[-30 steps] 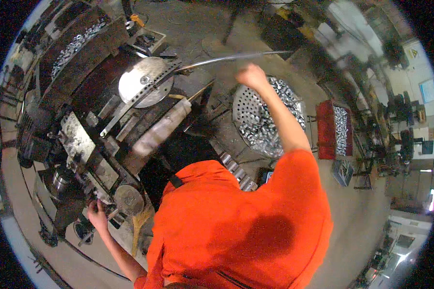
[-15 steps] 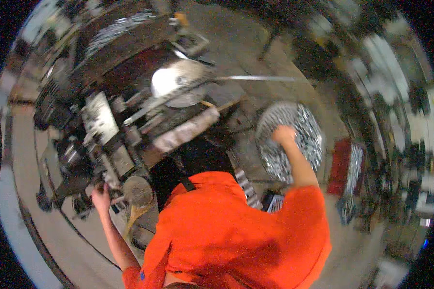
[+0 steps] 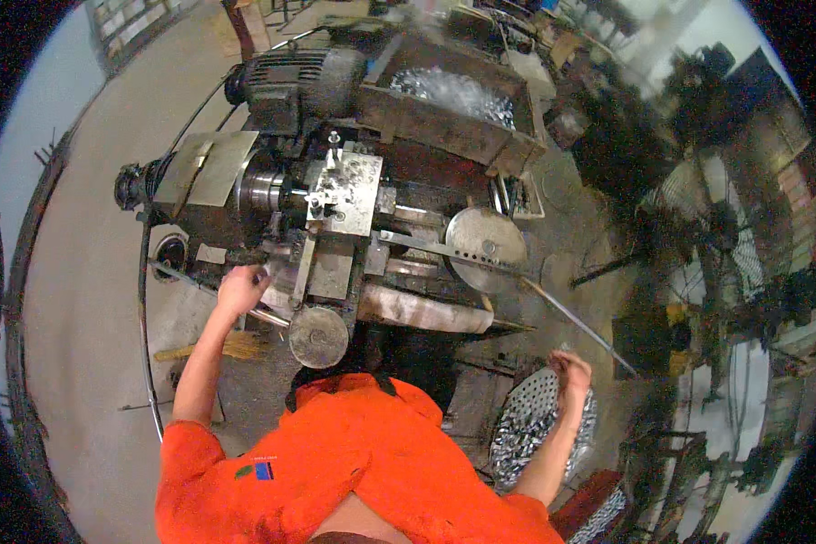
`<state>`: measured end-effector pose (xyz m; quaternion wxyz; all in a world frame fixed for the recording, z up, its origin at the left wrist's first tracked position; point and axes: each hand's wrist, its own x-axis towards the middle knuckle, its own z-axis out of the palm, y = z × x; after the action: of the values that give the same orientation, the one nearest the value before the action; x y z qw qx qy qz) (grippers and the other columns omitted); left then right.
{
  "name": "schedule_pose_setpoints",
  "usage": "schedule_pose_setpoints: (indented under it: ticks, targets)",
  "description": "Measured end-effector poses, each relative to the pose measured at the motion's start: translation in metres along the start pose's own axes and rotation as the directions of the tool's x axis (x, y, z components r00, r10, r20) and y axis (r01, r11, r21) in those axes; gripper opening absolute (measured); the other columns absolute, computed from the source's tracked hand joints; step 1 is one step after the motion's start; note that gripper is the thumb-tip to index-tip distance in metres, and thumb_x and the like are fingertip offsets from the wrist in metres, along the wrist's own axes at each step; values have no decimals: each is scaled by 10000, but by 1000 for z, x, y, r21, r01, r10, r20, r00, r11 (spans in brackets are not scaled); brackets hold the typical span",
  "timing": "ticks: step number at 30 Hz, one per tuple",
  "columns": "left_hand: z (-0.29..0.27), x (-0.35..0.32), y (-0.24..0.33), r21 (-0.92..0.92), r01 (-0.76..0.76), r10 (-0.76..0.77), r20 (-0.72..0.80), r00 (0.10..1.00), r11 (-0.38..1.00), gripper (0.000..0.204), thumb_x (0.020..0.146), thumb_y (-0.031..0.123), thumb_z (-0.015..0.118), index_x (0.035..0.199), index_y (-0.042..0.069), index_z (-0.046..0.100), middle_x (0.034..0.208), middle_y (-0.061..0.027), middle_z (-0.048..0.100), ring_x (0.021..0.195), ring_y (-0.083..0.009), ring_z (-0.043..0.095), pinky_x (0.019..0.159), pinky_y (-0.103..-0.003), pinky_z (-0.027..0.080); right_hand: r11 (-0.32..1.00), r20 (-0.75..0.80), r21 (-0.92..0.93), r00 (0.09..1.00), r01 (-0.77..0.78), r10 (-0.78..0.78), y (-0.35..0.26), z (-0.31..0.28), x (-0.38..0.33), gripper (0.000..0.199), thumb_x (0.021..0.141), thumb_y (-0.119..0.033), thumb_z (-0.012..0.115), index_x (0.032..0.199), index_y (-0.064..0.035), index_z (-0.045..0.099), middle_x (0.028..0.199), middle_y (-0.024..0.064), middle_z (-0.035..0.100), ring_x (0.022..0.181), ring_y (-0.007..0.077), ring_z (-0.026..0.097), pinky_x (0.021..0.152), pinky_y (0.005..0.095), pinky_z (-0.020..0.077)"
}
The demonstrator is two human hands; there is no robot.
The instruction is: The person operates a metalworking machine, repeatedly inserting small metal parts into the machine, actuating a lever to process them, and then removing the finished parts. The processed parts are placed into a perforated metal tray on the floor.
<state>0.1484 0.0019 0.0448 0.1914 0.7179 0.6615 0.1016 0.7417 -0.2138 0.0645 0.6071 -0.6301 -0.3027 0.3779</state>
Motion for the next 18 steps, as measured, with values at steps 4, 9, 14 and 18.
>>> schedule_pose_setpoints:
  ticks: [4, 9, 14, 18]
  targets:
    - [-4, 7, -10, -86, -157, 160, 30, 987, 984, 254, 785, 281, 579, 917, 76, 649, 795, -167, 639, 770, -349, 607, 703, -426, 483, 806, 283, -473, 927, 357, -244, -44, 125, 52, 132, 712, -25, 560, 739, 0, 687, 911, 122, 654, 888, 201, 605, 790, 286, 456]
    - [-84, -45, -21, 32, -132, 135, -127, 983, 991, 214, 787, 226, 582, 927, 70, 626, 817, -162, 628, 783, -349, 593, 686, -430, 470, 647, 760, -219, 543, 730, -356, -89, 322, 65, 272, 558, -65, 582, 795, -87, 713, 1081, 187, 610, 1006, 277, 581, 833, 337, 458]
    - [-141, -131, -84, 160, 189, -101, -440, 892, 969, 239, 789, 230, 604, 979, 87, 627, 758, -169, 625, 715, -347, 599, 629, -419, 467, 175, 924, -110, 166, 978, -344, -100, 473, 63, 198, 559, -186, 589, 689, -67, 681, 913, 156, 630, 863, 331, 556, 772, 393, 471]
    - [-134, -206, -130, 170, 433, -343, -390, 855, 885, 251, 808, 208, 580, 973, 24, 620, 668, -177, 596, 626, -324, 585, 591, -395, 452, 76, 923, -351, 359, 933, -142, -71, 529, 72, 199, 546, -163, 597, 675, -29, 669, 801, 180, 634, 794, 330, 601, 713, 373, 501]
